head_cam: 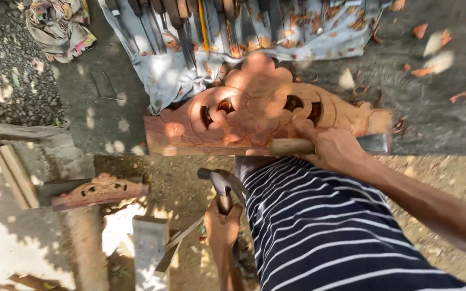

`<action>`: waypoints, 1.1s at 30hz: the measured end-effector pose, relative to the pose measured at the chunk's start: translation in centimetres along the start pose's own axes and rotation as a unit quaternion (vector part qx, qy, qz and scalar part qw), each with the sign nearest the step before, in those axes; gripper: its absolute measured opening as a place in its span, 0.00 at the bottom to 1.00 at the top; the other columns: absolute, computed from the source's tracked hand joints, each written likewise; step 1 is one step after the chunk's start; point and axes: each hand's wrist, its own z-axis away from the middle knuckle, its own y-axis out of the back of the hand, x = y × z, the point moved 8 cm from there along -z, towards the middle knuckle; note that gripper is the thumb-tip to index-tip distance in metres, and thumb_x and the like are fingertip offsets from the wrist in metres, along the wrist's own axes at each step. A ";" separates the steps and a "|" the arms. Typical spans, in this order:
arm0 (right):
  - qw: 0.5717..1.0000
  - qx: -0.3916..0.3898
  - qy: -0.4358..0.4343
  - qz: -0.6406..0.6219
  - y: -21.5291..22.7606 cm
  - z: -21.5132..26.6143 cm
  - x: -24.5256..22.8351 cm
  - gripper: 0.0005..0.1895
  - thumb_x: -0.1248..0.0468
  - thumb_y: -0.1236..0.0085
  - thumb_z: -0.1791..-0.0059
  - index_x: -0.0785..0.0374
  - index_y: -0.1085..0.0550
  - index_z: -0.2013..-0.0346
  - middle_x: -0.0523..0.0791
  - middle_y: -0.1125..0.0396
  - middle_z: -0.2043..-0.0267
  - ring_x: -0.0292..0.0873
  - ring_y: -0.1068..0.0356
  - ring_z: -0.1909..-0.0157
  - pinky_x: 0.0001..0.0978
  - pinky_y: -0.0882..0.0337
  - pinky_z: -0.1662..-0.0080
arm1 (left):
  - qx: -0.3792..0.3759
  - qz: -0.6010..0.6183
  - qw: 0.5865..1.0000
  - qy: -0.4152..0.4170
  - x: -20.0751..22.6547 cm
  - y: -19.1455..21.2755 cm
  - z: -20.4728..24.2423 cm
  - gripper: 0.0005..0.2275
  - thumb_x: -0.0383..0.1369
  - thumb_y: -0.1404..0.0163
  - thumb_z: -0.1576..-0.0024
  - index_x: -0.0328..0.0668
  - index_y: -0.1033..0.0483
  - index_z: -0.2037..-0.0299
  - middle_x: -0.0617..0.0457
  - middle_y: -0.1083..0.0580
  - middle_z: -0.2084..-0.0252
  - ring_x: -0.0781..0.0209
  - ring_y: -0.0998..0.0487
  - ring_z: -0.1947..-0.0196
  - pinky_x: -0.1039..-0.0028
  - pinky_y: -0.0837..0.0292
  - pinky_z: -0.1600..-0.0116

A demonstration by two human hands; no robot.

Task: Carving intricate patterns into a wood panel using a mallet and a variety of chisels.

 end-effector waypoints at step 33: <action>0.910 -0.003 -0.412 0.041 -10.6 2.8 -6.1 0.55 0.40 0.38 0.53 0.52 0.53 0.18 0.55 0.22 0.64 0.54 0.20 0.62 0.43 0.22 0.51 | 0.123 -0.287 0.923 -0.224 9.9 25.6 -26.0 0.19 0.39 0.39 0.47 0.43 0.22 0.47 0.39 0.19 0.60 0.40 0.19 0.58 0.50 0.26 0.50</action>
